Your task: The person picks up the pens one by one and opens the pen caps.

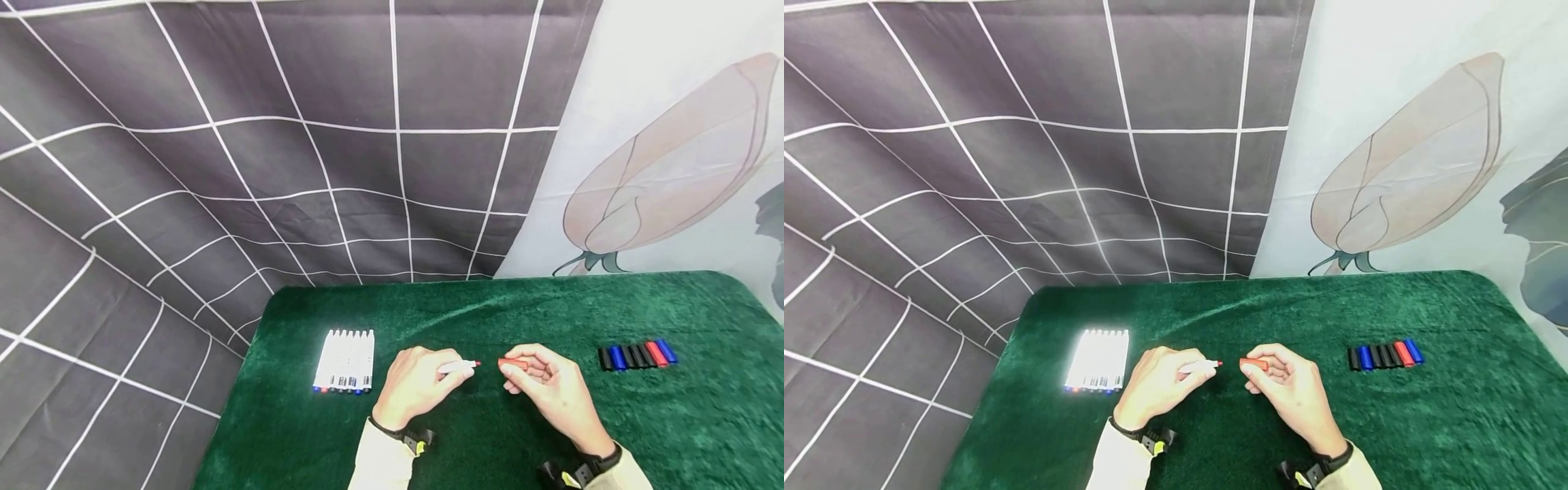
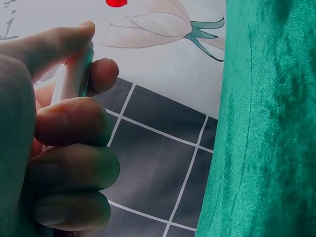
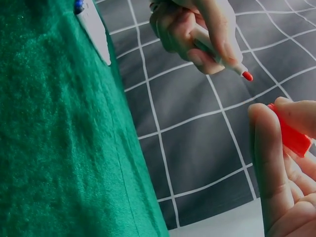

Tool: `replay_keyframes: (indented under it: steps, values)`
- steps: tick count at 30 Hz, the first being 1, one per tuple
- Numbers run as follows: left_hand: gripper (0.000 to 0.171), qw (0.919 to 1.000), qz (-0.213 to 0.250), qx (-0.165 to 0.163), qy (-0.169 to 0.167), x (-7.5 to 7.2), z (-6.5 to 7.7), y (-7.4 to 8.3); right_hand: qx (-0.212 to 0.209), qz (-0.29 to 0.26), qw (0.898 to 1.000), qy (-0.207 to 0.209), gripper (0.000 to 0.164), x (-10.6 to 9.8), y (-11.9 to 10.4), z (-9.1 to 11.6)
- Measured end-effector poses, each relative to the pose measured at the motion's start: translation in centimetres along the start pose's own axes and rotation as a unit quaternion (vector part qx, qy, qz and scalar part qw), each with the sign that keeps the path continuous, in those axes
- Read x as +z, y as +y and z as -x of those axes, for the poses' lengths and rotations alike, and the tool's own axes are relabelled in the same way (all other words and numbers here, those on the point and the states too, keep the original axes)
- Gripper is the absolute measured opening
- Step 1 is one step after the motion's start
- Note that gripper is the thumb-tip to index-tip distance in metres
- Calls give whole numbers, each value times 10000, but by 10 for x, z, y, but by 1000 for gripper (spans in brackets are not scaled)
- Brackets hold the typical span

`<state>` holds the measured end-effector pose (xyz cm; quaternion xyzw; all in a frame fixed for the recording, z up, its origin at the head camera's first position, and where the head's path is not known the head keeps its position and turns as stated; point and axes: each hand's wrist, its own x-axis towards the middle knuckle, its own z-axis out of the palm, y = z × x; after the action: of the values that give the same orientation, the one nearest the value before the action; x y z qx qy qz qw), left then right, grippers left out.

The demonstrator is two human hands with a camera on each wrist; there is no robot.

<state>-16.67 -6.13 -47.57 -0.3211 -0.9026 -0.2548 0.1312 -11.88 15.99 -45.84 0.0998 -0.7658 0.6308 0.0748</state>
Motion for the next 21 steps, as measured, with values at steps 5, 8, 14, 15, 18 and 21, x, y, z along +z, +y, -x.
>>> replay_keyframes:
  steps: [5, 8, 14, 15, 18, 21]
  values:
    - [25, 10000, 74, -48, 23, 1, 0, -1, 525, -32, 9985, 176, 24, -3, 15, 0]
    - [25, 9999, 56, -77, 51, 2, 0, -3, 626, -17, 9977, 252, 27, -5, 24, -1]
    - [24, 9996, 16, -110, 245, -2, 2, -9, 620, -139, 9973, 369, 31, -7, 28, -1]
    - [25, 9996, 10, -119, 260, -3, 2, -10, 608, -147, 9974, 369, 31, -8, 28, -1]
    - [25, 9993, 48, -213, 296, -5, 3, -13, 527, -256, 9977, 336, 30, -9, 28, -2]
    - [25, 9989, 57, -354, 312, -7, 4, -16, 356, -390, 9982, 285, 30, -11, 29, -2]
